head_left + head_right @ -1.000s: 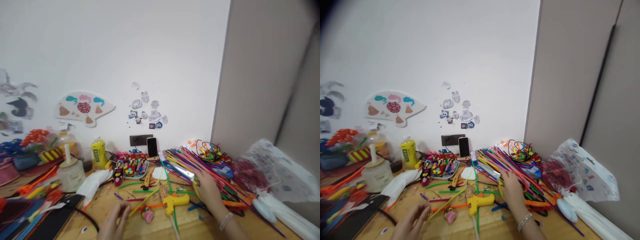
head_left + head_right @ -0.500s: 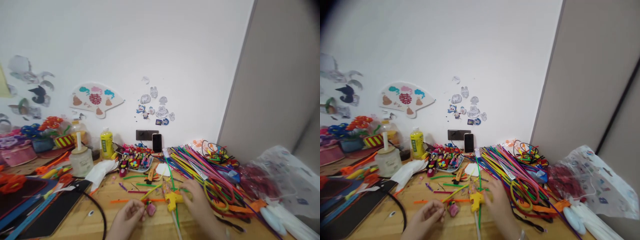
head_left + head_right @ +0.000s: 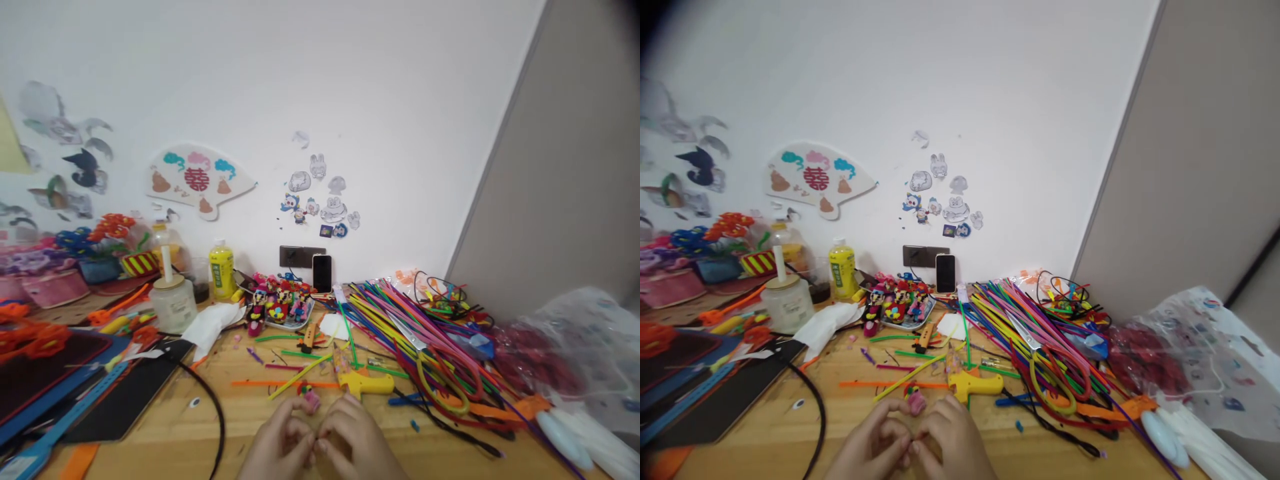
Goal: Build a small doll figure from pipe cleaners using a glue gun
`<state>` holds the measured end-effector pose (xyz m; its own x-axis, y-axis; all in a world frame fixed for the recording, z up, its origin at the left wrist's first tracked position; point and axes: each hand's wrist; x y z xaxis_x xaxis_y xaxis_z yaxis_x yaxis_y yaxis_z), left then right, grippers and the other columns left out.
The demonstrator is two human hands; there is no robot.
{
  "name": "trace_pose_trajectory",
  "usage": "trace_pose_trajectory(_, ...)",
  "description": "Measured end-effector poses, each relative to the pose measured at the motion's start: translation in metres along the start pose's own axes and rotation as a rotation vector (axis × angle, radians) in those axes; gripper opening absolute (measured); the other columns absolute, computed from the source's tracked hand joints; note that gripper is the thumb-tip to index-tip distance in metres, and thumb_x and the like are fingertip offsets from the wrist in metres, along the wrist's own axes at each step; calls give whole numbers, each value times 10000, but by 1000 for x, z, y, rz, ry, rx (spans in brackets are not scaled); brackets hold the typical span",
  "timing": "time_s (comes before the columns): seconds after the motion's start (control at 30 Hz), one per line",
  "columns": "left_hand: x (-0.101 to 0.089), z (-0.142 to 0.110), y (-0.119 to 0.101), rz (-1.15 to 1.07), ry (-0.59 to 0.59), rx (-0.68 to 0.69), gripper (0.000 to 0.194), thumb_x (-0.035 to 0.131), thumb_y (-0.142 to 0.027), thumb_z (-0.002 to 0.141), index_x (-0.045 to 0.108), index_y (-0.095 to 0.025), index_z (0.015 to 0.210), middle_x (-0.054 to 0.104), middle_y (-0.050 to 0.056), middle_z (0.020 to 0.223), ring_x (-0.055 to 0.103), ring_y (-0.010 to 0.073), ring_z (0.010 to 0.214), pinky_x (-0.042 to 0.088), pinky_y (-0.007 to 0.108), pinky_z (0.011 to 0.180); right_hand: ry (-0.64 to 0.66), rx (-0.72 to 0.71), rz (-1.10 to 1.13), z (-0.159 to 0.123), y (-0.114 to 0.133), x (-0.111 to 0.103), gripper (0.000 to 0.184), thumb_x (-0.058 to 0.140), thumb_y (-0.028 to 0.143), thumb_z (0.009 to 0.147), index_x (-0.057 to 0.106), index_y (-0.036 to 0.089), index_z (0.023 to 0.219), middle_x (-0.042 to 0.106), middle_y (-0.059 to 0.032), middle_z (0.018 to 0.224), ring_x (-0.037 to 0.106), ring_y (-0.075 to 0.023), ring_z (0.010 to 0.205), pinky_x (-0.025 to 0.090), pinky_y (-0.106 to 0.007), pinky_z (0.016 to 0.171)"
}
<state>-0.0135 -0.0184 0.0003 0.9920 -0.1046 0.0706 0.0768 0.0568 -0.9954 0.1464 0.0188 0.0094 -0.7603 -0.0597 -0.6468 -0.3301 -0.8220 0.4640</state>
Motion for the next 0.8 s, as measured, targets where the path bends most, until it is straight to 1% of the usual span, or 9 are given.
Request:
trace_pose_trajectory(0.1,0,-2,1,114,-9,52,203,591,-281,761,492,-208,922,600,-60,527,582,128,515,444,222,548,-8,-24,-11,0,2,2,75,523,115,746,547,184,729,591,-14,714,541,-168,733,430,-280,684)
trace_pose_trajectory(0.2,-4,-4,-6,344,-22,161,141,511,-241,808,519,-213,946,653,-19,603,628,152,585,495,239,589,-14,-29,-33,1,1,-2,93,502,101,736,543,184,734,587,-14,718,531,-170,734,420,-280,690)
trace_pose_trajectory(0.3,-13,0,-19,734,-71,356,210,483,-157,810,593,-229,974,711,52,876,659,177,815,516,265,747,-41,50,-51,3,0,-9,113,479,86,733,533,185,732,575,-16,725,523,-172,734,407,-273,670)
trace_pose_trajectory(0.4,-25,8,-22,1114,-59,609,344,513,-98,765,618,-261,1049,673,81,1107,611,216,1017,493,312,866,-63,148,-59,4,0,-14,138,473,54,701,523,182,717,568,-17,729,519,-170,736,394,-261,651)
trace_pose_trajectory(0.47,-31,14,-16,1269,-39,741,364,523,-119,768,609,-262,1092,668,87,1135,597,235,1054,509,325,858,-49,177,-85,3,0,-14,146,480,43,679,530,177,709,573,-22,734,516,-171,741,390,-263,657)
trace_pose_trajectory(0.53,-33,18,-10,1328,-23,827,345,522,-144,782,607,-247,1100,685,91,1105,611,240,1037,533,325,825,1,160,-107,2,-1,-12,140,498,47,666,547,171,707,581,-27,739,515,-171,750,392,-269,686)
trace_pose_trajectory(0.6,-30,19,-9,1310,-24,823,294,508,-147,793,631,-223,1049,709,100,1026,648,226,956,554,309,777,95,114,-118,0,-3,-9,122,530,60,658,567,166,704,588,-26,736,513,-167,755,391,-274,735)
trace_pose_trajectory(0.7,-23,18,-15,1232,-47,668,250,487,-107,785,659,-190,946,705,104,887,670,202,820,568,287,715,245,84,-144,-2,-5,-6,80,582,103,678,600,167,722,597,-23,751,508,-166,781,384,-268,763)
trace_pose_trajectory(0.8,-22,17,-19,1172,-87,592,247,490,-86,759,672,-185,892,695,116,901,668,220,829,566,314,722,310,102,-174,-3,-5,-5,59,594,139,724,621,174,763,602,-23,789,499,-169,829,377,-258,759)
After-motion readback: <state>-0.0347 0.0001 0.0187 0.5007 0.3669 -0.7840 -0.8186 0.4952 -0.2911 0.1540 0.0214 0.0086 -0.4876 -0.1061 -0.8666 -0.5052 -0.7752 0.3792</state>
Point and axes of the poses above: each hand's wrist, its own z-axis towards the middle knuckle, its own x-axis out of the palm, y = z × x
